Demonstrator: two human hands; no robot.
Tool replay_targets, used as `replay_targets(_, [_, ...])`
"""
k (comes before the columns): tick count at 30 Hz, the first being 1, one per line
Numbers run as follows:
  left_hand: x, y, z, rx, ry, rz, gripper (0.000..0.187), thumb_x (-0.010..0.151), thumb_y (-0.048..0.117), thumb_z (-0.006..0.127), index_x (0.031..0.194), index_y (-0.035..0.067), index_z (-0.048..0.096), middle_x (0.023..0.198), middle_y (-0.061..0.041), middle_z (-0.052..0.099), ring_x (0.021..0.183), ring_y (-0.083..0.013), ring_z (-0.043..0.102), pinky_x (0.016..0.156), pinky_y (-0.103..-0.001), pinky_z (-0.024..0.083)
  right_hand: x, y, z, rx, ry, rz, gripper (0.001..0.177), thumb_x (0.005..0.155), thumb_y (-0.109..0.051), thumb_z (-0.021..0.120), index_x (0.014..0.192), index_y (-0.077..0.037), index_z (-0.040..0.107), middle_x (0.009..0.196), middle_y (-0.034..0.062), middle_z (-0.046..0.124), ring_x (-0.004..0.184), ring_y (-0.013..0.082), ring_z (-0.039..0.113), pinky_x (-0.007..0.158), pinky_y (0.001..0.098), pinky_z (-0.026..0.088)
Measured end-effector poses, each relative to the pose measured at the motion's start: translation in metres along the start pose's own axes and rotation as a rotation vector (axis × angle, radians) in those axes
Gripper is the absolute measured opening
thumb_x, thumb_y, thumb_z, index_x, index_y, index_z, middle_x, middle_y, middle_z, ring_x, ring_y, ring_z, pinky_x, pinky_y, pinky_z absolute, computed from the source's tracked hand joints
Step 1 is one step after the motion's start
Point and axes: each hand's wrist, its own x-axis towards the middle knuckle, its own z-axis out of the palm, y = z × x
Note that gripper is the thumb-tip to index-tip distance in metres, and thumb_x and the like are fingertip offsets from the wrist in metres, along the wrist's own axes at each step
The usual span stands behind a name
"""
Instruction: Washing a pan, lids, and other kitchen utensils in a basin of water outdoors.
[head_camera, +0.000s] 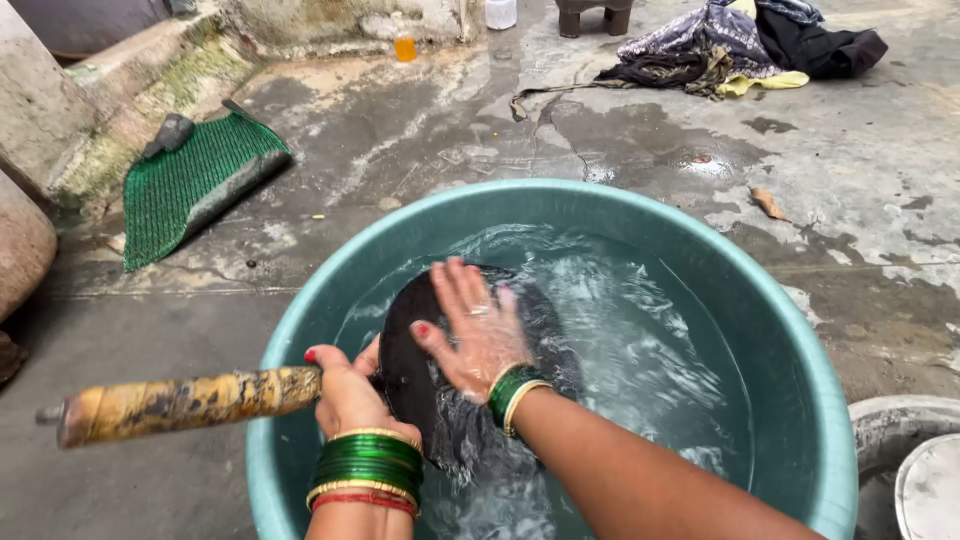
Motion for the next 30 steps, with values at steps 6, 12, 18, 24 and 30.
replay_targets(6, [0.015, -0.001, -0.005, 0.033, 0.055, 0.099, 0.085, 0.104, 0.068, 0.03, 0.105, 0.001, 0.082, 0.106, -0.017, 0.074, 0.086, -0.0287, 0.048, 0.106, -0.053, 0.031, 0.006, -0.001, 0.001, -0.053, 0.07, 0.51, 0.093, 0.096, -0.071, 0.025, 0.162, -0.009, 0.005, 0.17, 0.0145, 0.002, 0.157, 0.03, 0.002, 0.124, 0.0534, 0.0])
replay_targets(12, [0.026, 0.001, -0.012, -0.225, -0.186, 0.088, 0.083, 0.102, 0.063, 0.025, 0.111, -0.003, 0.074, 0.107, -0.016, 0.078, 0.1, -0.0251, 0.075, 0.092, -0.036, 0.062, 0.008, -0.015, 0.023, 0.025, 0.014, 0.119, 0.085, 0.103, -0.062, 0.026, 0.162, -0.004, 0.006, 0.17, 0.0187, 0.001, 0.157, 0.034, 0.001, 0.121, 0.056, 0.0])
replay_targets(18, [0.061, -0.004, -0.02, -0.289, -0.371, 0.054, 0.083, 0.098, 0.068, 0.022, 0.132, 0.005, 0.064, 0.139, -0.012, 0.067, 0.13, -0.0271, 0.061, 0.114, -0.04, 0.046, -0.005, -0.056, 0.0, 0.384, -0.214, -0.25, 0.074, 0.105, -0.056, 0.019, 0.163, -0.01, 0.018, 0.174, 0.0127, 0.011, 0.161, 0.0323, 0.006, 0.124, 0.0551, 0.0])
replay_targets(24, [0.025, 0.011, -0.011, -0.252, -0.29, -0.008, 0.084, 0.097, 0.073, 0.018, 0.138, 0.012, 0.058, 0.147, -0.008, 0.057, 0.141, -0.0288, 0.049, 0.119, -0.046, 0.034, -0.013, -0.061, -0.015, 0.489, -0.279, -0.275, 0.072, 0.104, -0.057, 0.015, 0.163, -0.016, 0.023, 0.174, 0.0094, 0.017, 0.161, 0.0317, 0.008, 0.124, 0.0546, 0.0])
replay_targets(30, [0.034, 0.008, -0.018, -0.273, -0.297, 0.106, 0.089, 0.096, 0.072, 0.018, 0.132, 0.007, 0.067, 0.14, -0.012, 0.069, 0.129, -0.0291, 0.063, 0.115, -0.042, 0.046, -0.006, -0.03, 0.005, 0.071, -0.217, -0.021, 0.074, 0.101, -0.06, 0.022, 0.164, -0.022, 0.014, 0.172, 0.0124, 0.007, 0.158, 0.0328, 0.002, 0.122, 0.0562, -0.002])
